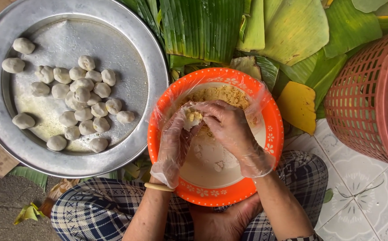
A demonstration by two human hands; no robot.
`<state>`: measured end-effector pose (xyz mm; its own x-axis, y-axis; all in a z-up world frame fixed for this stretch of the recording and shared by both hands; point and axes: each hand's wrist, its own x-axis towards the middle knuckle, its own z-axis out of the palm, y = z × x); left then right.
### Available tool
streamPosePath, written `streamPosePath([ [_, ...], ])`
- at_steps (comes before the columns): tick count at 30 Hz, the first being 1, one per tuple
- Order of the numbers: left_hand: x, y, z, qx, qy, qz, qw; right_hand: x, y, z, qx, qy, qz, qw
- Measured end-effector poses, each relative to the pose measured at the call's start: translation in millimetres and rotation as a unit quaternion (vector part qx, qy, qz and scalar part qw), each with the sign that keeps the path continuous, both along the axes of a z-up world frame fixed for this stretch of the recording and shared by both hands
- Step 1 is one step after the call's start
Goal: The person is manually forming filled dough balls by flattening a piece of dough, adding a yellow filling, and rolling it between their palms.
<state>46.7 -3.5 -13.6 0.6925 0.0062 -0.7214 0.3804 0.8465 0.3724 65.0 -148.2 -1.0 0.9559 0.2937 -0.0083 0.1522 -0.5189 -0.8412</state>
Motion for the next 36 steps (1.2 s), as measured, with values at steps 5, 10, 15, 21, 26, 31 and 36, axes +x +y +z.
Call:
streamPosePath([
  [5,-8,-3,0,0.108,-0.012,-0.061,0.992,-7,4,-47,-0.023,-0.061,0.005,0.998],
  [10,-6,-1,-5,0.056,-0.021,-0.029,0.998,-8,-3,-44,0.105,-0.015,-0.041,0.994],
  [15,-17,-13,-14,0.065,-0.066,-0.035,0.995,-21,8,-45,0.222,0.128,-0.103,0.961],
  [21,-3,10,28,0.266,-0.206,-0.159,0.928,-22,-9,-55,0.376,0.211,-0.129,0.893],
  [26,-17,-15,-26,0.046,-0.190,-0.044,0.980,-26,12,-56,0.170,0.071,-0.138,0.973],
  [31,-14,-10,-23,0.040,-0.197,0.018,0.979,-29,20,-34,0.165,0.073,-0.133,0.975],
  [36,-25,-23,-42,0.060,-0.186,0.051,0.979,-34,20,-38,0.126,0.046,-0.140,0.981],
])
